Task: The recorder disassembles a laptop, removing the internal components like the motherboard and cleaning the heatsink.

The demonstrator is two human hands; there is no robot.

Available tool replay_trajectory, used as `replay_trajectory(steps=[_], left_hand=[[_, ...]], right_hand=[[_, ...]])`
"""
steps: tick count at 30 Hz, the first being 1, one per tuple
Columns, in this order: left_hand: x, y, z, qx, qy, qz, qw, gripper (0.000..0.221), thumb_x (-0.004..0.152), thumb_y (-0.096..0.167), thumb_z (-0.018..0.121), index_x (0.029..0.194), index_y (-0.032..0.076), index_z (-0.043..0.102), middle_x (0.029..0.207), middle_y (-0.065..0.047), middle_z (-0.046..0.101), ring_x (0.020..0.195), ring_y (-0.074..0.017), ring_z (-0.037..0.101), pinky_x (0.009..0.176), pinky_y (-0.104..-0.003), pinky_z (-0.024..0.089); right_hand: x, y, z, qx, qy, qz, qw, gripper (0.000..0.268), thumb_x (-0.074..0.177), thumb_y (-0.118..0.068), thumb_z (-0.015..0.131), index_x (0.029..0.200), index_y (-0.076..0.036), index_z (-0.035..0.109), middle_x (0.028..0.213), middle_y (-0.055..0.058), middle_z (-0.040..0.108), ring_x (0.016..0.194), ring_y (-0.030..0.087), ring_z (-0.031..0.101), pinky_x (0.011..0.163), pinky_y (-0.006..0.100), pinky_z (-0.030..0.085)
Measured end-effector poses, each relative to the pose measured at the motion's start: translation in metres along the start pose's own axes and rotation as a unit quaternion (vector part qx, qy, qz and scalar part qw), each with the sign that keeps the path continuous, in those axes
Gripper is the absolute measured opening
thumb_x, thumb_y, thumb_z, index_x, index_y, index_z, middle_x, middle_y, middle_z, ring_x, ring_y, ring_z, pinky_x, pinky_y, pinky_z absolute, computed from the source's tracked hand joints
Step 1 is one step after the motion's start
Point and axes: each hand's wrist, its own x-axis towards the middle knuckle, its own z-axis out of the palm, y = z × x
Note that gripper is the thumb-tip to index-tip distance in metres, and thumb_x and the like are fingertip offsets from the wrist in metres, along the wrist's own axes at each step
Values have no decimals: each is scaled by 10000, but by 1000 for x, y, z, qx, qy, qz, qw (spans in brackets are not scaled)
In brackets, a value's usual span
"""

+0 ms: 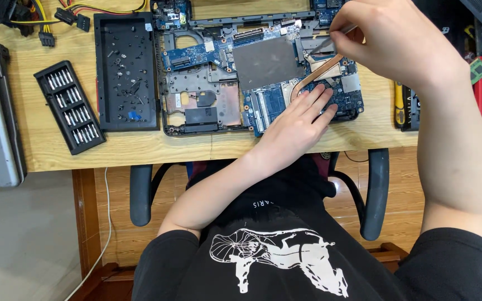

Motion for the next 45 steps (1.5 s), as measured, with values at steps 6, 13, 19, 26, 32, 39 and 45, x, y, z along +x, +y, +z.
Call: replay_trajectory(steps=[6,13,19,26,32,39,45], left_hand=[[-1,0,-1,-1,6,4,1000,415,926,82,641,1326,-29,629,1489,-221,532,1467,-355,453,1243,-488,369],[-1,-1,-1,3,13,13,1000,427,912,113,671,1314,-28,638,1481,-223,537,1451,-350,465,1231,-491,378],[-1,-4,3,-3,15,21,1000,418,924,133,680,1312,-16,642,1476,-212,543,1440,-349,473,1218,-489,390],[0,-3,0,4,14,23,1000,420,923,138,686,1312,-14,647,1476,-208,543,1441,-348,475,1218,-486,395],[1,-2,-1,-7,12,19,1000,436,906,135,705,1314,-8,647,1468,-202,552,1442,-349,473,1219,-485,396],[7,-15,-17,-92,-16,29,995,424,931,192,720,1302,1,643,1457,-228,545,1426,-379,468,1198,-489,386],[27,-58,-48,-119,-42,22,992,234,960,202,738,1142,60,701,1211,-137,663,1205,-309,593,1081,-431,477]], right_hand=[[3,-3,4,-50,-11,7,999,91,989,-26,719,984,63,734,859,182,729,792,300,734,726,375,591],[20,0,7,-99,-44,-15,994,207,1027,-189,730,987,14,742,819,156,707,748,318,714,673,380,578],[34,-24,-5,-117,-71,5,991,255,971,-243,632,1057,-21,722,878,174,716,827,349,719,727,428,583],[22,-3,1,-141,-58,-2,988,251,974,-257,671,1098,-44,716,924,146,720,853,341,727,680,440,584],[20,-7,-2,-161,-115,71,978,299,988,-304,627,1107,-48,726,945,149,702,911,333,714,732,435,586],[13,-1,2,-130,-62,43,989,236,1000,-257,688,1097,-49,739,1023,136,698,939,329,712,752,440,582],[15,-15,-11,-109,-106,81,985,260,989,-282,665,1096,-51,718,1023,142,681,979,338,687,777,450,571]])
